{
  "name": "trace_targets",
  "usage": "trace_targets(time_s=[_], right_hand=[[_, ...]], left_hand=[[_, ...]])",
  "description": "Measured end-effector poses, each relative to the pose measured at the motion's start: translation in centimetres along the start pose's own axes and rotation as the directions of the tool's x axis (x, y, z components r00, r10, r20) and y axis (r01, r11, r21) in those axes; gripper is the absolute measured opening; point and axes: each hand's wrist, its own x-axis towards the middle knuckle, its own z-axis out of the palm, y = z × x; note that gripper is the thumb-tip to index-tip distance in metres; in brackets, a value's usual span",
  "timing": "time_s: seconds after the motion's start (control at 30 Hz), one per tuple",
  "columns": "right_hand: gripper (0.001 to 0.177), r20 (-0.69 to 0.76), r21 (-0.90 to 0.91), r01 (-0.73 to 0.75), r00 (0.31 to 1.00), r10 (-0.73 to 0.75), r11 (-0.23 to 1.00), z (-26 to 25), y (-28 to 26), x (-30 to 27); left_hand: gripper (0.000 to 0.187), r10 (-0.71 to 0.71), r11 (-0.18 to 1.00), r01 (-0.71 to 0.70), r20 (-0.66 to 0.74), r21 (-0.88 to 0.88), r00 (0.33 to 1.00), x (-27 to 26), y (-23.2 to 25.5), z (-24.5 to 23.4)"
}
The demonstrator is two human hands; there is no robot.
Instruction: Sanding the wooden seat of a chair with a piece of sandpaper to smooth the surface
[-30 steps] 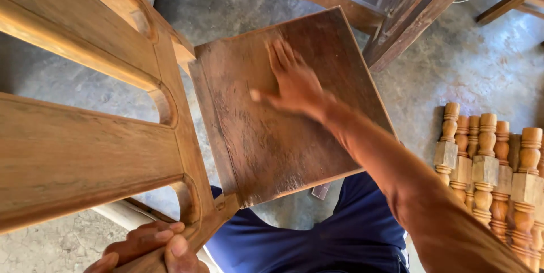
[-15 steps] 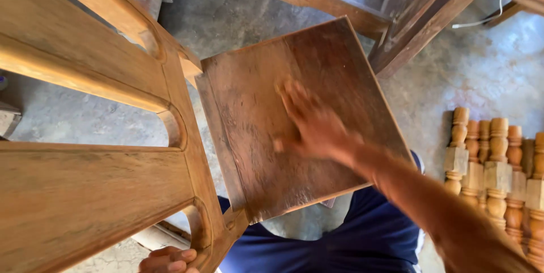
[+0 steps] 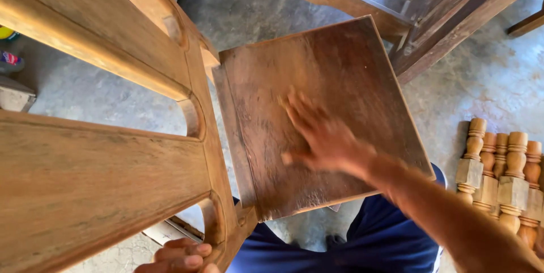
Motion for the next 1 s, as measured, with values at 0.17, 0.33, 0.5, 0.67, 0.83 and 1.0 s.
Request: trace_targets(time_s=[0.17, 0.33, 0.5, 0.67, 0.83, 1.0], right_hand=[[0.102, -0.058, -0.114, 0.005, 0.998, -0.011, 0.993, 1.9, 3.7, 9.4], [0.105, -0.013, -0.215, 0.132, 0.990, -0.138, 0.968, 1.3, -2.5, -0.7], [0.105, -0.006, -0.125, 0.086, 0.996, -0.088, 0.988, 2.7, 1.2, 5.7], [0.106, -0.123, -0.125, 0.043, 0.991, -0.059, 0.991, 3.5, 2.4, 10.6], [0.102, -0.153, -0.020, 0.144, 0.977, -0.145, 0.989, 1.7, -2.8, 1.1], [0.104, -0.066, -0.092, 0.103, 0.992, -0.109, 0.990, 3.5, 0.3, 9.0]], left_hand=[[0.078, 0.066, 0.997, -0.071, -0.248, -0.010, 0.966, 1.6, 3.4, 4.1], [0.067, 0.072, 0.996, -0.082, -0.233, -0.029, 0.970, 2.5, 4.1, 3.8], [0.067, 0.045, 0.993, -0.076, -0.309, -0.090, 0.950, 2.5, 3.9, 4.5], [0.059, -0.009, 0.993, -0.038, -0.375, -0.116, 0.927, 4.3, 7.1, 5.3], [0.052, 0.050, 0.994, -0.083, -0.368, -0.074, 0.928, 5.0, 7.3, 5.7], [0.053, 0.038, 0.998, -0.054, -0.317, -0.043, 0.948, 5.0, 7.5, 5.0]])
